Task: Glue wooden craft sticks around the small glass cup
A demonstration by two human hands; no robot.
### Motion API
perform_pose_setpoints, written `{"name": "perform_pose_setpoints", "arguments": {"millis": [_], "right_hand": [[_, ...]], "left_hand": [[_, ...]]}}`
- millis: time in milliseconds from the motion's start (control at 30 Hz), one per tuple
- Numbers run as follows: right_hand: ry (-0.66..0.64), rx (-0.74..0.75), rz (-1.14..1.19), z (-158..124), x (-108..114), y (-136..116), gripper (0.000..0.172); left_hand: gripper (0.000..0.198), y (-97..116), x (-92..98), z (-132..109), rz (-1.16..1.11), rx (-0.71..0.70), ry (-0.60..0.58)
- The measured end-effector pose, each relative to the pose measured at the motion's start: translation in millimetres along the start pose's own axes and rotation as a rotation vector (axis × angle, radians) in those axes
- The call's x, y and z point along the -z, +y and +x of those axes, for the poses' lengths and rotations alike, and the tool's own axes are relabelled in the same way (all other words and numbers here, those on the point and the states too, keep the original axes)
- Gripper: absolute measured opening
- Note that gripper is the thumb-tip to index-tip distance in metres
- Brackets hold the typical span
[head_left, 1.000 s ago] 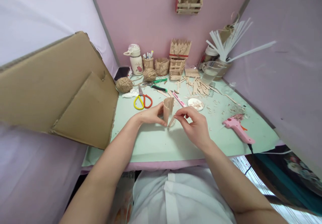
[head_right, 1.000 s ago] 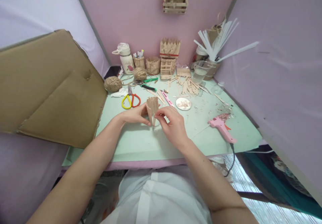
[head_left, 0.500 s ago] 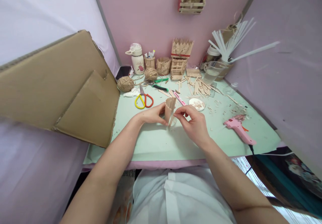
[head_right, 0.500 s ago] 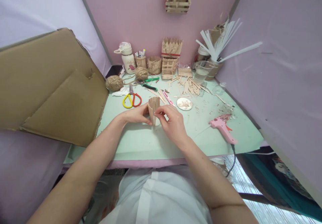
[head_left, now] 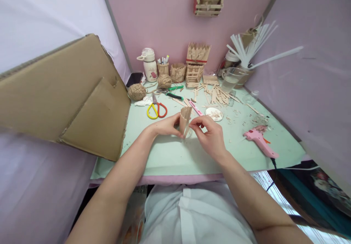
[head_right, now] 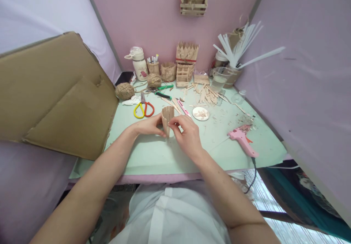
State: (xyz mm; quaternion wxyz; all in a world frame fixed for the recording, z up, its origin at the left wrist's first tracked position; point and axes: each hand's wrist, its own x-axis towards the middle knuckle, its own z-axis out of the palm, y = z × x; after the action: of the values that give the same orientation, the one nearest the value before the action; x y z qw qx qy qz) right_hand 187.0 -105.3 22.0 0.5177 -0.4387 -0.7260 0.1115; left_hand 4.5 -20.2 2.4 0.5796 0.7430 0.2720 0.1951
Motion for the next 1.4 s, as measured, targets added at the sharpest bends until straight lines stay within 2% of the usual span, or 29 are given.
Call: {"name": "perform_pose_setpoints", "arguments": {"millis": [467,733,967,1300,1400], "right_hand": [[-0.02,0.0,-0.053,1.9,-0.7,-1.3,0.011],[-0.004,0.002,-0.05,1.3,-2.1,1.3,0.012],[-0.007,0.072,-0.086,2.9,-2.4,3.5,0.012],[-0.016,0.051,-0.104,0.9,-2.9,5.4,0.011],[0.001,0.044,-0.105,-0.5,-2.3,5.1,0.005]], "left_hand": [[0.072,0.2,-5.7,0.4,0.208,0.031,0.105],[0.065,2.9,-7.0,-1.2,0.254,0.037,0.111],[0.06,5.1,-8.1,-3.2,0.289,0.045,0.11],[0.057,6.8,-8.8,-5.0,0.295,0.044,0.113],[0.059,4.3,-9.0,-4.1,0.27,0.034,0.119]]}}
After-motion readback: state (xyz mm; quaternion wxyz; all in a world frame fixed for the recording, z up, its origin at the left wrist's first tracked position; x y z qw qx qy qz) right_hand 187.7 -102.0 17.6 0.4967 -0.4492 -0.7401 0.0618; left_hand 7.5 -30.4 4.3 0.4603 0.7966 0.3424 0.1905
